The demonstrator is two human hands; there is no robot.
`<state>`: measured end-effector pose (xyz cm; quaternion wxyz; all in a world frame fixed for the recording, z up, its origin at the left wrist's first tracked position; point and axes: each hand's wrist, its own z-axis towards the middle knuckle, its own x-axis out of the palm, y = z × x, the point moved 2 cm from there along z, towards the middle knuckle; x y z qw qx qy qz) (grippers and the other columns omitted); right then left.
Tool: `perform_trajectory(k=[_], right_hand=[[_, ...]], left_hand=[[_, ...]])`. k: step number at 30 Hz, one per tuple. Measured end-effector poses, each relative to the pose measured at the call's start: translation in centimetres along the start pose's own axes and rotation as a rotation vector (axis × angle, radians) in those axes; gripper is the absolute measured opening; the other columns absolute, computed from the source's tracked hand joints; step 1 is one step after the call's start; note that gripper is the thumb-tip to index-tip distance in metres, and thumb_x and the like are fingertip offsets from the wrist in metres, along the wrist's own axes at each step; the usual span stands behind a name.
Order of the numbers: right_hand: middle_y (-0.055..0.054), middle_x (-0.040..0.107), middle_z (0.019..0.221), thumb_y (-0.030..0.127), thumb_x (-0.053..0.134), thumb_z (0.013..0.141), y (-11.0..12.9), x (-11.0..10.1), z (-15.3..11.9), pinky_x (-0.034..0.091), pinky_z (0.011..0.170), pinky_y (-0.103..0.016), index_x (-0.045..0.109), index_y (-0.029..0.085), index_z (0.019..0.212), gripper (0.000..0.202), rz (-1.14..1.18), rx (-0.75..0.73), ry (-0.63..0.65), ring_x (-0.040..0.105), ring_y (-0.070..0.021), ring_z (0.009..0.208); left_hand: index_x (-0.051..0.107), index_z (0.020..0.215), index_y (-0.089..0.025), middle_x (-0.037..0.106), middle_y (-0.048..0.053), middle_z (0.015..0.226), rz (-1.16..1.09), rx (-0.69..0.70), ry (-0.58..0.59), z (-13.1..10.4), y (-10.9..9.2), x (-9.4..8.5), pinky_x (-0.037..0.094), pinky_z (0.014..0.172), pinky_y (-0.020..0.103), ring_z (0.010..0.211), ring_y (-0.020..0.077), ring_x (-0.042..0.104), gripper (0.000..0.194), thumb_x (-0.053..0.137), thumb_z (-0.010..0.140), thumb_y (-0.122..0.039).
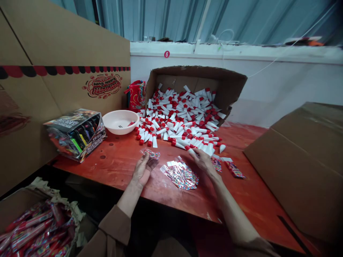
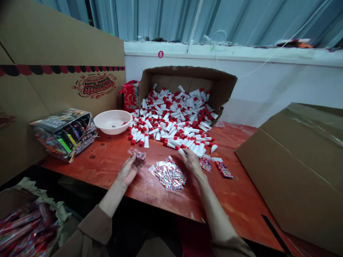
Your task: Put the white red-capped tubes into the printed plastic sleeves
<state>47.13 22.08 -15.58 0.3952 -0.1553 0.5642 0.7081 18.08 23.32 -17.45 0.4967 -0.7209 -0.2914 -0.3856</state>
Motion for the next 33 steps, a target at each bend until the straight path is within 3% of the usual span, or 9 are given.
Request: perform_trajectory(k=[4, 6, 9, 20, 25, 30, 33], right_hand=[[-0.006, 0.068, 0.089, 0.053, 0.052, 0.092, 6.9, 0.4, -4.7, 0.045, 0.062, -0.029, 0.067, 0.02, 0.114, 0.042, 0.273, -0.039, 0.148, 0.06, -0.02, 0.072], [-0.007, 0.069, 0.1, 0.05, 0.056, 0.092, 9.6, 1.0, -6.9, 0.048, 0.07, -0.031, 0.067, 0.021, 0.115, 0.039, 0.294, -0.12, 0.179, 0.063, -0.022, 0.083], [-0.008, 0.069, 0.103, 0.045, 0.058, 0.092, 11.6, 2.0, -8.9, 0.049, 0.08, -0.035, 0.068, 0.023, 0.109, 0.03, 0.212, -0.218, 0.173, 0.063, -0.0241, 0.091], [-0.009, 0.068, 0.103, 0.035, 0.056, 0.093, 12.0, 3.5, -9.9, 0.05, 0.081, -0.038, 0.067, 0.026, 0.107, 0.02, -0.034, -0.301, -0.001, 0.064, -0.0285, 0.095], [-0.007, 0.069, 0.094, 0.039, 0.063, 0.089, 12.4, 4.2, -9.4, 0.049, 0.075, -0.035, 0.067, 0.023, 0.1, 0.02, 0.186, -0.21, 0.014, 0.062, -0.0229, 0.081], [-0.004, 0.069, 0.086, 0.049, 0.063, 0.087, 11.8, 5.4, -9.6, 0.048, 0.061, -0.028, 0.065, 0.02, 0.104, 0.034, 0.563, 0.022, 0.17, 0.061, -0.0178, 0.069], [-0.001, 0.064, 0.07, 0.051, 0.056, 0.091, 11.0, 5.7, -10.9, 0.043, 0.057, -0.027, 0.066, 0.02, 0.086, 0.033, 0.468, 0.051, 0.147, 0.056, -0.0159, 0.061]], left_hand=[[0.063, 0.09, -0.015, 0.074, 0.006, 0.085, 0.064, 0.047, 0.011, -0.3, 0.1, 0.5, 0.056, 0.085, 0.039, 0.081, 0.0196, 0.071, 0.033, 0.085, 0.071, -0.032], [0.062, 0.091, -0.015, 0.073, 0.006, 0.085, 0.082, 0.056, 0.02, -0.7, 0.2, 0.8, 0.056, 0.085, 0.039, 0.08, 0.0193, 0.071, 0.036, 0.085, 0.07, -0.033], [0.061, 0.094, -0.016, 0.072, 0.004, 0.086, 0.107, 0.067, 0.057, -1.7, 0.2, 1.3, 0.056, 0.086, 0.039, 0.079, 0.0174, 0.07, 0.037, 0.084, 0.071, -0.035], [0.067, 0.093, -0.013, 0.073, 0.008, 0.095, 0.222, 0.175, 0.14, -3.1, 0.9, 2.4, 0.052, 0.085, 0.032, 0.087, 0.0174, 0.068, 0.033, 0.084, 0.071, -0.031], [0.069, 0.093, -0.015, 0.073, 0.008, 0.097, 0.257, 0.127, 0.122, -3.8, 1.9, 3.1, 0.052, 0.079, 0.03, 0.087, 0.0184, 0.068, 0.033, 0.085, 0.069, -0.033], [0.071, 0.091, -0.013, 0.073, 0.011, 0.098, 0.285, 0.125, 0.103, -4.0, 1.1, 3.3, 0.052, 0.083, 0.033, 0.089, 0.0201, 0.067, 0.035, 0.086, 0.067, -0.035], [0.072, 0.09, -0.014, 0.073, 0.01, 0.099, 0.277, 0.168, 0.043, -4.0, 0.4, 2.9, 0.051, 0.083, 0.033, 0.093, 0.0209, 0.066, 0.034, 0.087, 0.066, -0.033]])
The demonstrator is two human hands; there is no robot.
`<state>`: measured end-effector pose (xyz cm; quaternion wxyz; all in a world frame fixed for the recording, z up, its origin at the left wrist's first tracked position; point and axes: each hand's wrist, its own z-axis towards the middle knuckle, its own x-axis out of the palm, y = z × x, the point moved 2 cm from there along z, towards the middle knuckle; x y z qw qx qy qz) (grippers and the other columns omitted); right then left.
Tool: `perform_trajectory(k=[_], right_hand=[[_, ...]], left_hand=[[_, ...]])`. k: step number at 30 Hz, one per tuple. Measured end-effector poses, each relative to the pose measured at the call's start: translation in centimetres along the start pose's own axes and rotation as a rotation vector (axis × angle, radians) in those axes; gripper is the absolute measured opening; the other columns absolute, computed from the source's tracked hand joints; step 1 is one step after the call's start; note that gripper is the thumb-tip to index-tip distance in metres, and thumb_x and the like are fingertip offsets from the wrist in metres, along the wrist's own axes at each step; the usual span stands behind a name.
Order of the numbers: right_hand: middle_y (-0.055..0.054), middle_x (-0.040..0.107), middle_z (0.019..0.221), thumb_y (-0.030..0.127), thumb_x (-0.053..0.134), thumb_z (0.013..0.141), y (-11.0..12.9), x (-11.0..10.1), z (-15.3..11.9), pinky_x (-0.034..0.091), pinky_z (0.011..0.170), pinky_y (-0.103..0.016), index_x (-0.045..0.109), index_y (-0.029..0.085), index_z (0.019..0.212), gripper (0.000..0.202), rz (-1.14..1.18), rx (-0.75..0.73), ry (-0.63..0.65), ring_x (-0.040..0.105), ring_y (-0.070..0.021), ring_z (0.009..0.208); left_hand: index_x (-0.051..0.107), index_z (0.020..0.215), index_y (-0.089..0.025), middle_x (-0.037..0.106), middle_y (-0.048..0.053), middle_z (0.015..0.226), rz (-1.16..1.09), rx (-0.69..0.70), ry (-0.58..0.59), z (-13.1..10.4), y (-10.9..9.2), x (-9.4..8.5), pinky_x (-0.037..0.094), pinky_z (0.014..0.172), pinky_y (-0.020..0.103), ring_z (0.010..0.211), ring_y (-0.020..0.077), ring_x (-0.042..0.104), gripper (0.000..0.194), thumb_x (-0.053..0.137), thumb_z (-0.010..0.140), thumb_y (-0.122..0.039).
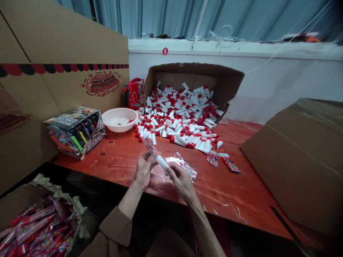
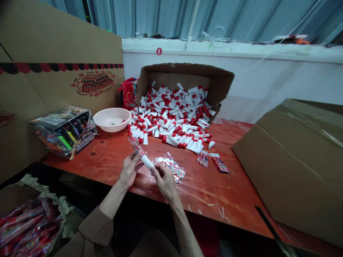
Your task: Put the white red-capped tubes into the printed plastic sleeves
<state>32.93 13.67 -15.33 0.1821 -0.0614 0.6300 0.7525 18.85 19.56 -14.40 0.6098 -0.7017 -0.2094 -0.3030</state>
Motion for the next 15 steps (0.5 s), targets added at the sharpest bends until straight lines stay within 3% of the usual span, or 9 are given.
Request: perform_trajectory(k=[3, 8, 15], right_hand=[[-0.001, 0.06, 0.06, 0.051, 0.05, 0.094, -0.8, 0.3, -0.9, 0.042, 0.059, -0.027, 0.061, 0.02, 0.068, 0.042, -0.082, -0.003, -0.086, 0.054, -0.0154, 0.058], [0.0, 0.061, 0.06, 0.055, 0.053, 0.093, -1.5, 1.7, -0.6, 0.045, 0.059, -0.026, 0.061, 0.02, 0.072, 0.042, 0.158, 0.042, -0.109, 0.057, -0.015, 0.058], [-0.001, 0.065, 0.061, 0.054, 0.065, 0.085, -1.8, 1.9, -1.1, 0.044, 0.053, -0.024, 0.065, 0.019, 0.075, 0.037, 0.286, -0.014, -0.02, 0.056, -0.0131, 0.053]], left_hand=[[0.072, 0.091, -0.012, 0.074, 0.011, 0.098, 0.016, -0.032, 0.007, -0.7, 0.8, -0.3, 0.051, 0.08, 0.031, 0.089, 0.0199, 0.067, 0.034, 0.085, 0.068, -0.034], [0.07, 0.098, -0.012, 0.074, 0.011, 0.096, 0.065, -0.131, 0.098, -2.1, 2.6, -0.3, 0.05, 0.07, 0.025, 0.072, 0.0142, 0.066, 0.037, 0.083, 0.072, -0.035], [0.063, 0.114, -0.014, 0.074, 0.011, 0.097, -0.07, -0.091, 0.141, -1.9, 0.4, 0.0, 0.053, 0.083, 0.035, 0.092, 0.0233, 0.07, 0.047, 0.077, 0.079, -0.041]])
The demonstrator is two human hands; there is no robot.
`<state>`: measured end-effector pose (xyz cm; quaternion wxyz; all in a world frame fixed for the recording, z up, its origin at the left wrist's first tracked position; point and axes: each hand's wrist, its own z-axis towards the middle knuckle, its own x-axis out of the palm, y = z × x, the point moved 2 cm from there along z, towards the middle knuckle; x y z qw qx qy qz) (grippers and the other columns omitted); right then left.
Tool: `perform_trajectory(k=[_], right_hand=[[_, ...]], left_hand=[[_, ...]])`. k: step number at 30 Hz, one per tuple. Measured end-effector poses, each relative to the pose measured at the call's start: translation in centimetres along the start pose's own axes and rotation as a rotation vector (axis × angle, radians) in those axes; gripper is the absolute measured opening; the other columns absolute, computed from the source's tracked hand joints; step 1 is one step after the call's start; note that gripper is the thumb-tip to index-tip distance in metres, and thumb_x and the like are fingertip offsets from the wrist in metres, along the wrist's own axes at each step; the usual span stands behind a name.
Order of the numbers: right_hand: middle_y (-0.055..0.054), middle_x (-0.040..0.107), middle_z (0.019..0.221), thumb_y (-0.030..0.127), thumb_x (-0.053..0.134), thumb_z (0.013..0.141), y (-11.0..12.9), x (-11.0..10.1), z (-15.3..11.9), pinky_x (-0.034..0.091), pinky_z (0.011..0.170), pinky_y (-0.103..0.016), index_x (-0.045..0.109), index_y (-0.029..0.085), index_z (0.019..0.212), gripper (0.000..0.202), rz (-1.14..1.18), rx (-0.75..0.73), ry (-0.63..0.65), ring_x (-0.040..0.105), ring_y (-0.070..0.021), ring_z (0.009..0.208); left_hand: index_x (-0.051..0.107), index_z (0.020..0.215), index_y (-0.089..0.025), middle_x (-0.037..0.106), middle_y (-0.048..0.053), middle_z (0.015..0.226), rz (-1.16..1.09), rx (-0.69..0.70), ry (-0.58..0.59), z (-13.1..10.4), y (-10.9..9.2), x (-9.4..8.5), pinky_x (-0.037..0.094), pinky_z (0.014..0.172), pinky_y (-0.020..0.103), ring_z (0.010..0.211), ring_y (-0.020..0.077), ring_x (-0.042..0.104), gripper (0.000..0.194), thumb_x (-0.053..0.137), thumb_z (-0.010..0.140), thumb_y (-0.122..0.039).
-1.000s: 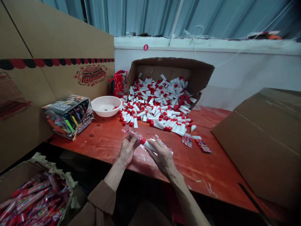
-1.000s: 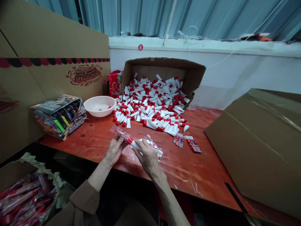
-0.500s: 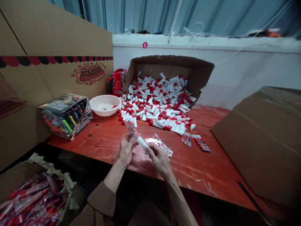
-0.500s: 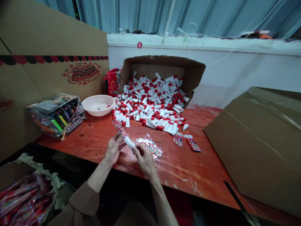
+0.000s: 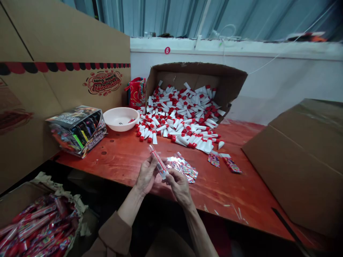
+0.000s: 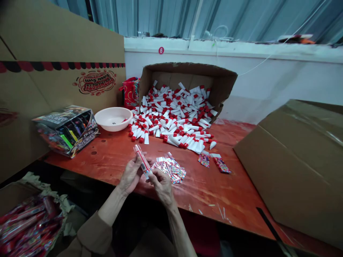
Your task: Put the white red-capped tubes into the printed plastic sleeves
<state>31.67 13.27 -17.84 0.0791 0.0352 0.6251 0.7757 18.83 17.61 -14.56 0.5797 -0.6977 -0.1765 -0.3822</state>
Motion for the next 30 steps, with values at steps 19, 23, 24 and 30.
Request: perform_trajectory(k=[19, 23, 24, 30], right_hand=[[-0.006, 0.068, 0.08, 0.046, 0.062, 0.085, -0.6, -7.9, 3.1, 0.036, 0.06, -0.028, 0.066, 0.019, 0.085, 0.027, -0.881, 0.008, -0.057, 0.058, -0.0196, 0.068], [-0.005, 0.067, 0.079, 0.034, 0.061, 0.085, -2.6, -8.0, 3.5, 0.034, 0.061, -0.027, 0.063, 0.02, 0.081, 0.015, -0.994, 0.001, 0.012, 0.056, -0.0184, 0.069], [-0.005, 0.066, 0.079, 0.033, 0.058, 0.086, -2.7, -7.9, 3.6, 0.034, 0.061, -0.027, 0.062, 0.02, 0.079, 0.016, -0.97, -0.013, 0.013, 0.056, -0.0182, 0.069], [-0.002, 0.061, 0.076, 0.041, 0.049, 0.093, -0.6, -7.6, 3.0, 0.041, 0.064, -0.028, 0.059, 0.02, 0.082, 0.026, -0.595, -0.084, 0.017, 0.053, -0.017, 0.067]], left_hand=[[0.057, 0.124, -0.025, 0.072, 0.001, 0.114, -0.336, 0.611, -0.433, -12.9, -15.7, -11.1, 0.054, 0.095, 0.028, 0.106, 0.0176, 0.067, 0.071, 0.059, 0.075, -0.075], [0.056, 0.127, -0.018, 0.074, 0.007, 0.103, -0.402, 0.386, -0.448, -11.3, -13.4, -11.2, 0.057, 0.09, 0.036, 0.093, 0.0206, 0.071, 0.063, 0.051, 0.087, -0.067], [0.058, 0.125, -0.018, 0.074, 0.007, 0.102, -0.371, 0.288, -0.403, -10.0, -11.5, -10.1, 0.058, 0.088, 0.039, 0.092, 0.0211, 0.071, 0.054, 0.051, 0.09, -0.06], [0.068, 0.101, -0.016, 0.072, 0.007, 0.088, -0.012, -0.13, -0.221, -2.0, 1.5, -2.6, 0.057, 0.076, 0.032, 0.075, 0.0161, 0.068, 0.031, 0.079, 0.077, -0.033]])
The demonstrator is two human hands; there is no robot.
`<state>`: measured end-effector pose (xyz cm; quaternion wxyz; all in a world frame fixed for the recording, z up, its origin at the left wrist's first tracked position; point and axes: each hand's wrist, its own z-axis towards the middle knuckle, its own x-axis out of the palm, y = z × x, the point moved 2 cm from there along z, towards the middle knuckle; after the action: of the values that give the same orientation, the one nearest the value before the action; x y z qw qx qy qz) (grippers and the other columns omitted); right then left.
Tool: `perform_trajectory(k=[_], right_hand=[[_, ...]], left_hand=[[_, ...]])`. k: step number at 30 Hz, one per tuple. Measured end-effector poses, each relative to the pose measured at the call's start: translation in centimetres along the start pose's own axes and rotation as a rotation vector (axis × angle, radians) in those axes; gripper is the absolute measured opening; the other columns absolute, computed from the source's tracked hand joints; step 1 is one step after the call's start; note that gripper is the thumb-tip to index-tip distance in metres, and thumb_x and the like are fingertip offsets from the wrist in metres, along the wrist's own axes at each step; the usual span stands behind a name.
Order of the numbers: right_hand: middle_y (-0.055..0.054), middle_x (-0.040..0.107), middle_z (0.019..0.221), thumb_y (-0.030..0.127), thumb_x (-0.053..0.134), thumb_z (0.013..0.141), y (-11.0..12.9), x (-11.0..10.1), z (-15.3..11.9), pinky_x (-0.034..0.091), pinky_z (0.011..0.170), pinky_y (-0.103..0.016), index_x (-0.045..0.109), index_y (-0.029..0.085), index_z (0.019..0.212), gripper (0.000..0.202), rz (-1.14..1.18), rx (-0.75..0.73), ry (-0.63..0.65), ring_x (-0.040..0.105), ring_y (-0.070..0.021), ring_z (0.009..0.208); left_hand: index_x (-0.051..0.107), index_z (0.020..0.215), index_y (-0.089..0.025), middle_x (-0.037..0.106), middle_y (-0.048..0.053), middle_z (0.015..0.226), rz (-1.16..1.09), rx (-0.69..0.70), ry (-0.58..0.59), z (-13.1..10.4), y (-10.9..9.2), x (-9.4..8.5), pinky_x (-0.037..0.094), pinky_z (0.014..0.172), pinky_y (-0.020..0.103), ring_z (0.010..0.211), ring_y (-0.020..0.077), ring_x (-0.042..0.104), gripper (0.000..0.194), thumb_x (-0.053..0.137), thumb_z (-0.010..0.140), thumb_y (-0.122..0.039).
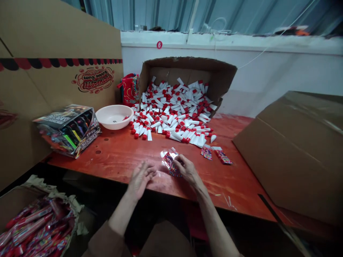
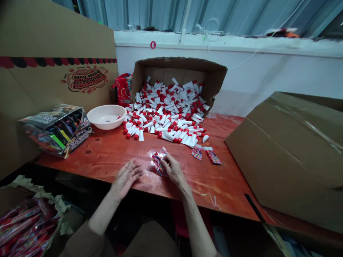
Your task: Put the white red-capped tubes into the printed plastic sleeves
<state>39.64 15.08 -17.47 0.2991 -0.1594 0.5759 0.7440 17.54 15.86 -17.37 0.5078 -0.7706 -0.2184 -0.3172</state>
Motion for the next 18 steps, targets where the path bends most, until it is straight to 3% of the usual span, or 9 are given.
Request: perform_trajectory(k=[3, 5, 8, 13, 16, 18], right_hand=[[-0.002, 0.063, 0.08, 0.041, 0.054, 0.092, 1.6, -0.2, -0.6, 0.043, 0.069, -0.028, 0.061, 0.02, 0.086, 0.023, 0.159, -0.007, -0.004, 0.056, -0.0172, 0.072], [-0.003, 0.065, 0.084, 0.041, 0.06, 0.088, 2.0, 0.0, -0.9, 0.045, 0.069, -0.028, 0.063, 0.02, 0.091, 0.022, 0.281, 0.032, 0.001, 0.057, -0.0174, 0.074], [-0.002, 0.062, 0.076, 0.046, 0.065, 0.083, 1.6, 0.5, -1.3, 0.044, 0.063, -0.027, 0.062, 0.019, 0.083, 0.027, 0.428, 0.127, -0.007, 0.055, -0.0161, 0.068], [0.002, 0.05, 0.061, 0.053, 0.055, 0.09, 1.8, 1.1, -1.2, 0.034, 0.053, -0.024, 0.053, 0.019, 0.066, 0.042, 0.355, 0.114, -0.054, 0.043, -0.0122, 0.057], [0.003, 0.046, 0.056, 0.056, 0.047, 0.093, 2.0, 1.0, 0.3, 0.03, 0.051, -0.025, 0.049, 0.02, 0.06, 0.049, 0.286, 0.086, 0.043, 0.039, -0.0117, 0.053], [0.001, 0.05, 0.058, 0.058, 0.043, 0.093, 1.2, -0.2, 2.3, 0.031, 0.051, -0.025, 0.052, 0.02, 0.061, 0.051, 0.214, 0.072, 0.109, 0.042, -0.0128, 0.053]], left_hand=[[0.071, 0.093, -0.012, 0.072, 0.009, 0.087, 0.132, -0.017, 0.117, 2.6, 3.1, 2.8, 0.055, 0.069, 0.027, 0.07, 0.0144, 0.066, 0.037, 0.084, 0.07, -0.039], [0.074, 0.088, -0.01, 0.073, 0.009, 0.084, 0.177, 0.044, 0.156, 3.5, 3.8, 4.1, 0.053, 0.067, 0.025, 0.068, 0.0138, 0.065, 0.038, 0.085, 0.068, -0.04], [0.075, 0.084, -0.01, 0.074, 0.008, 0.08, 0.203, 0.154, 0.132, 3.9, 3.8, 5.3, 0.051, 0.068, 0.025, 0.067, 0.0134, 0.065, 0.037, 0.084, 0.067, -0.042], [0.074, 0.077, -0.01, 0.072, 0.006, 0.071, 0.218, 0.192, 0.083, 3.6, 3.5, 6.2, 0.049, 0.063, 0.023, 0.061, 0.0124, 0.062, 0.037, 0.086, 0.064, -0.043], [0.071, 0.071, -0.01, 0.069, 0.004, 0.064, 0.182, 0.145, 0.055, 3.9, 3.0, 6.0, 0.046, 0.058, 0.023, 0.055, 0.0112, 0.059, 0.04, 0.088, 0.061, -0.045], [0.068, 0.071, -0.01, 0.068, 0.003, 0.064, 0.122, 0.097, 0.037, 4.4, 2.5, 5.5, 0.046, 0.057, 0.022, 0.055, 0.0103, 0.059, 0.041, 0.089, 0.059, -0.044]])
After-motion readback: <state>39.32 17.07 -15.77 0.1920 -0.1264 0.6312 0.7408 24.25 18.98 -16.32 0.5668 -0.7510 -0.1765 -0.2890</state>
